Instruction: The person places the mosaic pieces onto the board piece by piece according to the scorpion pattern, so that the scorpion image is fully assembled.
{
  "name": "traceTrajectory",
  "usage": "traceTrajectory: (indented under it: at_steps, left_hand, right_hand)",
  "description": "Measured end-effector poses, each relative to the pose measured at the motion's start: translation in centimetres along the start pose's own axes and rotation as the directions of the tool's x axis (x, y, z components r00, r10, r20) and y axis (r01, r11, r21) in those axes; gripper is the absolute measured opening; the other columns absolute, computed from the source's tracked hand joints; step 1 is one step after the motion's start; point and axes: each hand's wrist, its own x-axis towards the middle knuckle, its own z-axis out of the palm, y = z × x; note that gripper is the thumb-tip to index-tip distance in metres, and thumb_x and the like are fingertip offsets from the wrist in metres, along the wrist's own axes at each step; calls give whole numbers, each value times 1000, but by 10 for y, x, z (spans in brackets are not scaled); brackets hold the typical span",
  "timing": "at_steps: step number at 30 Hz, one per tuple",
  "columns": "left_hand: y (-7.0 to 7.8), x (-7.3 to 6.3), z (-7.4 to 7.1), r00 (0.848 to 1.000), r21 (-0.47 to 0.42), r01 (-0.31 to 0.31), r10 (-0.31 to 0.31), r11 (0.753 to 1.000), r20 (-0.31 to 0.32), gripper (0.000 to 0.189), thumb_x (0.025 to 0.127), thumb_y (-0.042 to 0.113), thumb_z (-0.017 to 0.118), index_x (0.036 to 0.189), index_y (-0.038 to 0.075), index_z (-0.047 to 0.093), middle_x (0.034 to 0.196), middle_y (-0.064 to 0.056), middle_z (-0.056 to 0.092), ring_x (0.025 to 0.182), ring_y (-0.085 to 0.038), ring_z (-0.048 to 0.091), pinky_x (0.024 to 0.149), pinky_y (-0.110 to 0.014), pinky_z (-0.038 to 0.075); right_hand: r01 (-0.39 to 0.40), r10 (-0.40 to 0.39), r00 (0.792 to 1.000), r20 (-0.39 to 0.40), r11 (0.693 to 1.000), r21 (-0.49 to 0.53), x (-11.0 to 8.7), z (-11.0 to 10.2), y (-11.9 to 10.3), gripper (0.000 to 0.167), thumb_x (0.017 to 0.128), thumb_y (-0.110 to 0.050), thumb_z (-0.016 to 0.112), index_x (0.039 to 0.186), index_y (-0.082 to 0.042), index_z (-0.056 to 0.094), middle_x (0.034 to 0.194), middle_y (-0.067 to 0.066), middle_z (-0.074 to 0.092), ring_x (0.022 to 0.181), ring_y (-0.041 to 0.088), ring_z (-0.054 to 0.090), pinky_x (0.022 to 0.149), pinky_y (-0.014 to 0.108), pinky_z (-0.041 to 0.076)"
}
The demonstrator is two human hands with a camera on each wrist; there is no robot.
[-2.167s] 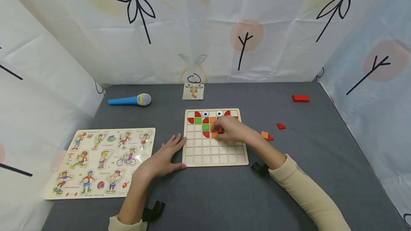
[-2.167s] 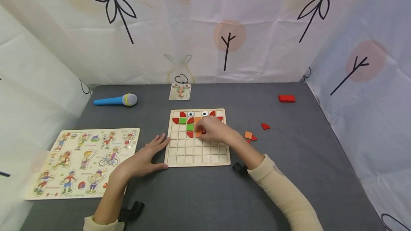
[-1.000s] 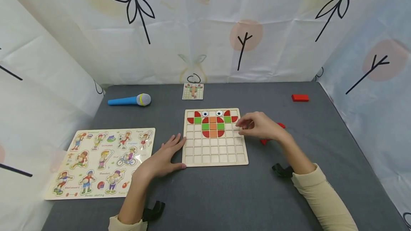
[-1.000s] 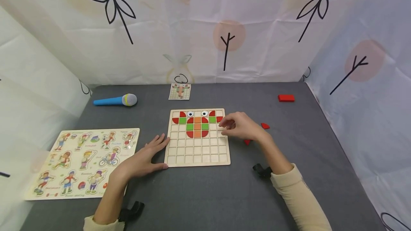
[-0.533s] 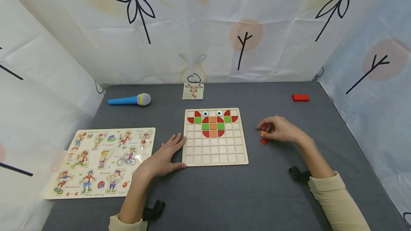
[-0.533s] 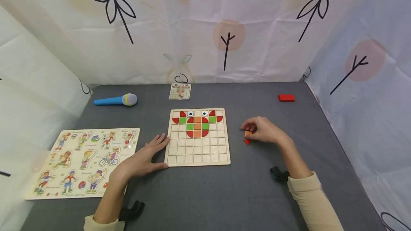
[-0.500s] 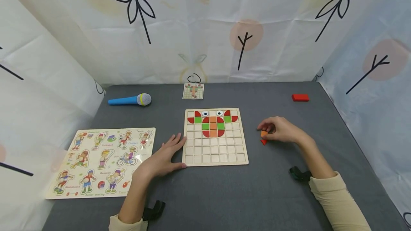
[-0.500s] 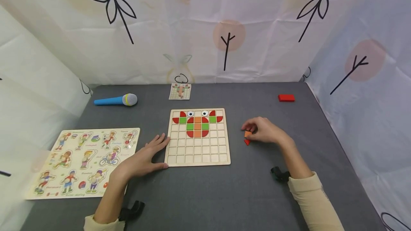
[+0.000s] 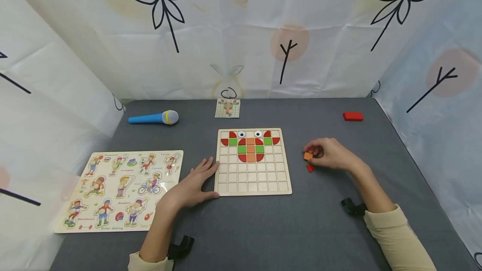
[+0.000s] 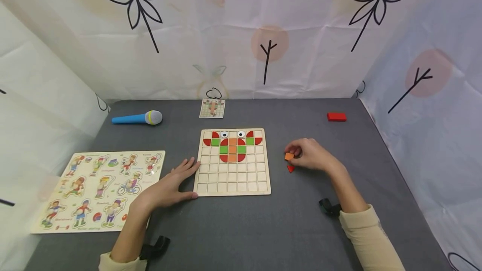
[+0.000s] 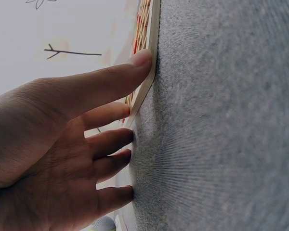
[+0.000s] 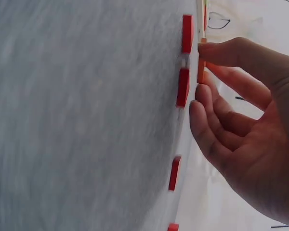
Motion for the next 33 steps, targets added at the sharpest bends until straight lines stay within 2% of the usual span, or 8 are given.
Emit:
traceTrajectory:
  at_steps: [5,12,16,22,30,33]
  left_hand:
    - [-1,1,0,1000,0,0,0,1000,-4,94,96,29,85,171,8,32,181,-22,19,171,-47,10,132,-76,14]
    - [0,0,0,1000,0,1,-1,1000,-6,94,96,30,85,171,8,32,181,-22,19,171,-47,11,132,-76,14]
    - [0,0,0,1000,2,0,0,1000,-6,94,96,29,85,171,7,32,181,-22,19,171,-47,11,132,-76,15]
    - [-3,0,0,1000,-16,-13,12,1000,-5,94,96,31,85,171,9,33,182,-21,19,171,-47,10,132,-76,14]
    - [-29,10,15,996,-27,-66,65,997,-58,98,93,44,85,172,16,34,182,-17,21,171,-45,12,130,-78,16]
    - [-32,11,16,995,-25,-84,82,996,-61,99,93,49,84,172,18,33,182,-18,21,171,-45,12,128,-80,16]
  right_hand:
    - [36,-34,999,-32,998,52,5,7,-10,25,90,-4,83,115,-6,81,98,2,76,85,10,66,77,24,60]
    - [106,-101,994,-47,985,137,20,23,-29,27,90,-8,87,116,-8,81,100,2,77,90,17,68,80,29,62]
    - [149,-147,989,-24,973,174,29,33,-42,27,90,-10,89,116,-8,81,99,1,77,87,11,68,79,27,63]
    - [188,-200,979,32,958,219,43,45,-62,26,91,-11,86,117,-7,81,103,3,79,85,8,68,81,31,63]
    - [260,-289,952,98,937,234,61,60,-87,26,94,-14,84,119,-6,80,107,4,80,91,11,69,84,31,64]
    - [277,-304,946,114,939,205,67,64,-93,25,95,-15,84,119,-7,80,106,3,80,91,9,69,83,28,63]
